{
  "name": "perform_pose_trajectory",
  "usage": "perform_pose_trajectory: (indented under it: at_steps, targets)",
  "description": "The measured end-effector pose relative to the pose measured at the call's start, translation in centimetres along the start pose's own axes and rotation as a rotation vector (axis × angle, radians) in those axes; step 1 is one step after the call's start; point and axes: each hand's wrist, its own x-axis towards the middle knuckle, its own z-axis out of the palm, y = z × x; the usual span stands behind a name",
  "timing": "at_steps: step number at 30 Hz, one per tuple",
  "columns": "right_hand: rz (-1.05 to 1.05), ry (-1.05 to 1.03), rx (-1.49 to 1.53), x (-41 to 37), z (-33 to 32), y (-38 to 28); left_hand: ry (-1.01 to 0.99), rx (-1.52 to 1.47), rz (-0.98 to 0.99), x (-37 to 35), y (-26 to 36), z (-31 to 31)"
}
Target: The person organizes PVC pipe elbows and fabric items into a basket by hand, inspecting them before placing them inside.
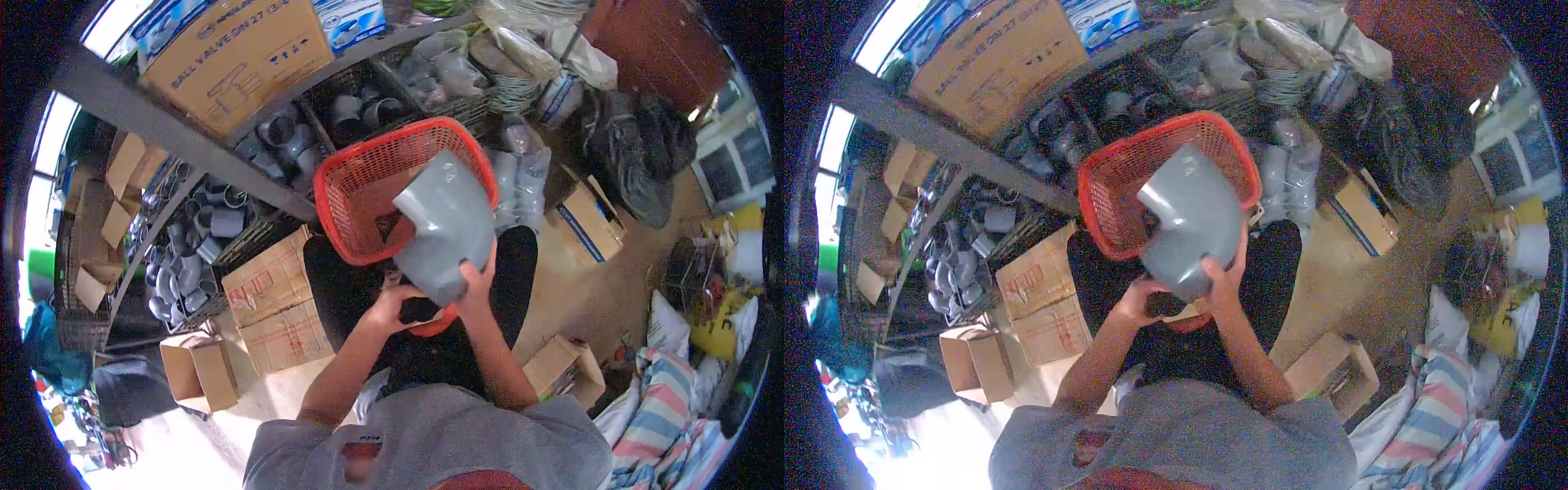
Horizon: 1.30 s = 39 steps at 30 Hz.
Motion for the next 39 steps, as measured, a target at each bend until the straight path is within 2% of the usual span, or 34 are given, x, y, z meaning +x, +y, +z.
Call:
perform_pose_trajectory:
  at_steps: [1,2,3,4,5,6,8,9,11,12,14,15,17,19,20,22,23,24,25,26,27,28,29,30,31,33,34,35,36,37,38,39]
  targets:
    - [0.018,-0.016,-0.002,0.4,-0.3,0.2,-0.052,0.156,0.050,-0.7,-0.2,-0.5]
    - [0.081,0.047,0.010,1.3,-1.1,0.3,-0.038,0.141,0.059,-1.1,-0.3,-0.8]
    - [0.141,0.111,0.021,2.5,-1.0,-0.2,-0.016,0.038,0.116,-1.5,-0.2,-1.0]
    - [0.219,0.089,0.096,3.8,-1.1,-1.1,0.004,-0.064,0.171,-1.9,-0.2,-1.2]
    - [0.213,0.099,-0.024,5.6,-1.3,-1.3,0.022,-0.167,0.224,-2.3,-0.3,-1.6]
    - [0.203,0.108,-0.148,7.4,-1.4,-1.5,0.094,0.003,0.353,-1.9,-1.3,-3.4]
    - [0.171,0.075,-0.446,10.7,-0.9,-1.6,0.139,-0.102,0.375,-2.5,-1.4,-5.5]
    - [0.178,0.066,-0.456,12.8,-1.2,-1.1,0.179,-0.190,0.393,-2.9,-1.3,-6.6]
    - [0.198,-0.169,-0.652,16.9,-1.8,0.4,0.226,-0.135,0.461,-3.3,-1.2,-9.8]
    - [0.200,-0.177,-0.655,18.1,-1.0,0.6,0.268,-0.066,0.525,-3.6,-0.8,-10.7]
    - [0.489,-0.124,-0.592,20.4,0.5,1.0,0.271,-0.183,0.527,-4.2,-0.2,-11.7]
    - [0.488,-0.129,-0.594,21.7,0.6,2.0,0.270,-0.297,0.527,-4.5,0.2,-12.2]
    - [0.597,-0.245,-0.558,23.7,0.4,5.0,0.212,-0.309,0.522,-4.2,-0.2,-14.2]
    - [0.567,-0.218,-0.665,24.9,0.4,8.0,0.399,-0.383,0.469,-4.2,0.2,-13.7]
    - [0.532,-0.182,-0.768,25.3,0.2,9.6,0.406,-0.380,0.473,-4.4,0.2,-13.1]
    - [0.564,-0.198,-0.851,26.1,-1.9,12.8,0.569,-0.214,0.483,-4.5,0.3,-11.6]
    - [0.591,-0.211,-0.944,26.3,-2.4,13.7,0.576,-0.211,0.488,-4.3,0.6,-11.5]
    - [0.612,-0.325,-1.118,26.1,-1.5,12.3,0.575,-0.179,0.506,-4.1,0.8,-11.4]
    - [0.617,-0.326,-1.112,26.1,-0.9,11.7,0.573,-0.146,0.520,-3.9,0.9,-11.1]
    - [0.565,-0.394,-1.206,26.2,-1.0,11.2,0.421,-0.408,0.630,-4.4,1.2,-9.9]
    - [0.509,-0.462,-1.302,26.5,-1.9,11.0,0.425,-0.411,0.620,-4.0,1.2,-10.1]
    - [0.517,-0.456,-1.305,27.2,-3.5,11.4,0.424,-0.487,0.535,-3.1,1.6,-10.6]
    - [0.292,-0.498,-1.409,28.3,-6.1,12.9,0.424,-0.560,0.449,-2.4,1.5,-11.0]
    - [0.059,-0.536,-1.502,28.8,-7.9,13.6,0.369,-0.304,0.728,-2.2,0.3,-10.7]
    - [0.062,-0.527,-1.504,28.5,-8.3,13.1,0.364,-0.302,0.721,-1.4,0.4,-11.1]
    - [0.056,-0.457,-1.575,27.1,-7.8,11.4,0.337,-0.624,0.421,0.0,2.3,-10.8]
    - [0.056,-0.451,-1.574,25.9,-7.2,10.4,0.329,-0.315,0.701,-0.7,1.9,-8.8]
    - [0.079,-0.417,-1.318,23.6,-4.7,8.2,0.327,-0.313,0.700,-0.5,2.2,-7.9]
    - [0.100,-0.383,-1.061,21.3,-3.0,7.0,0.321,-0.358,0.601,-0.1,2.8,-7.3]
    - [0.145,-0.444,-0.816,19.4,-2.5,6.9,0.316,-0.401,0.504,0.4,3.7,-6.8]
    - [0.189,-0.500,-0.568,17.4,-2.2,6.9,0.341,-0.700,0.260,0.9,5.3,-6.3]
    - [0.351,-0.566,-0.467,14.7,0.2,3.7,0.345,-0.697,0.263,1.5,4.6,-6.3]
